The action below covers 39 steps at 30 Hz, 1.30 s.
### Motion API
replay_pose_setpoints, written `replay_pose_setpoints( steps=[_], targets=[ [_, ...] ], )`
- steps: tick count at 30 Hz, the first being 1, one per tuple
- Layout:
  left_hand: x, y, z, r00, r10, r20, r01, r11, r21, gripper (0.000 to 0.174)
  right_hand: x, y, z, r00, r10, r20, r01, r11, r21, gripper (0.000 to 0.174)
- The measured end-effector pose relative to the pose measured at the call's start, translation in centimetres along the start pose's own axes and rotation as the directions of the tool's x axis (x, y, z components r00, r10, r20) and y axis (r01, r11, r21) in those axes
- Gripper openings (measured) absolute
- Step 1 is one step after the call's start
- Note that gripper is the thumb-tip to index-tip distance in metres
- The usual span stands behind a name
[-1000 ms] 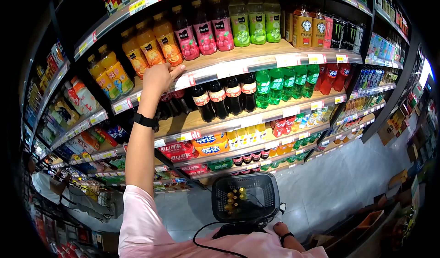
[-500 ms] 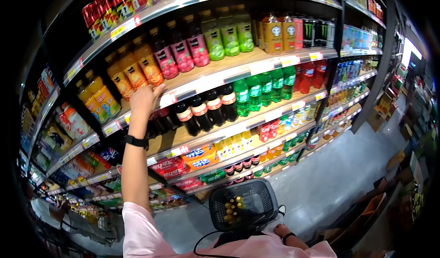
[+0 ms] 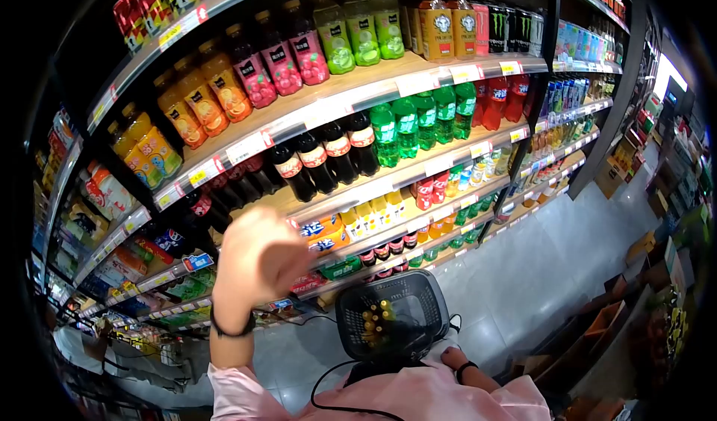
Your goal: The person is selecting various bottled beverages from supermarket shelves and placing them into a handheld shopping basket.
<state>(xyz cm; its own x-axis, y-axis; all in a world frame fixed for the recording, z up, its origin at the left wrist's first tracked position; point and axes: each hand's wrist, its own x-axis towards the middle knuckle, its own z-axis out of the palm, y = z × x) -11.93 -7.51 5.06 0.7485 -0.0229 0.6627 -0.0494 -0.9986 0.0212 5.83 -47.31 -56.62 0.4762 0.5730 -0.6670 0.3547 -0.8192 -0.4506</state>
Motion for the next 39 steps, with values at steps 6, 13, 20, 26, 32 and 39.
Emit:
replay_pose_setpoints(
  steps=[6, 13, 20, 26, 32, 39],
  targets=[
    [-2.3, 11.7, -6.3, 0.917, 0.363, -0.166, -0.326, 0.921, 0.212, 0.017, 0.6, 0.1, -0.1, 1.0, -0.022, -0.006, 0.022, 0.999, -0.042, 0.039],
    [0.4, 17.9, -9.1, 0.981, 0.11, -0.16, -0.041, 0.923, 0.382, 0.02, 1.9, -1.1, -1.0, 1.0, 0.012, 0.008, -0.011, 0.996, -0.09, 0.042],
    [1.1, 16.3, -10.3, 0.926, 0.371, -0.071, -0.296, 0.829, 0.474, 0.025, 3.5, -0.1, -1.9, 0.999, -0.05, -0.007, 0.049, 0.994, -0.098, 0.044],
    [4.2, 17.6, -6.2, 0.993, 0.074, -0.093, -0.034, 0.926, 0.376, 0.009, 4.0, 1.6, -2.5, 0.997, -0.053, -0.054, 0.052, 0.999, -0.013, 0.037],
    [13.4, 10.0, 0.9, 0.913, 0.348, 0.214, -0.398, 0.876, 0.273, 0.013, 3.6, 2.5, -3.5, 0.993, 0.026, -0.119, -0.012, 0.993, 0.119, 0.036],
    [29.6, -3.8, 18.0, 0.934, -0.307, -0.182, 0.278, 0.946, -0.168, 0.073, 5.0, 3.6, -5.5, 0.99, 0.006, -0.142, 0.014, 0.99, 0.142, 0.037]
  ],
)
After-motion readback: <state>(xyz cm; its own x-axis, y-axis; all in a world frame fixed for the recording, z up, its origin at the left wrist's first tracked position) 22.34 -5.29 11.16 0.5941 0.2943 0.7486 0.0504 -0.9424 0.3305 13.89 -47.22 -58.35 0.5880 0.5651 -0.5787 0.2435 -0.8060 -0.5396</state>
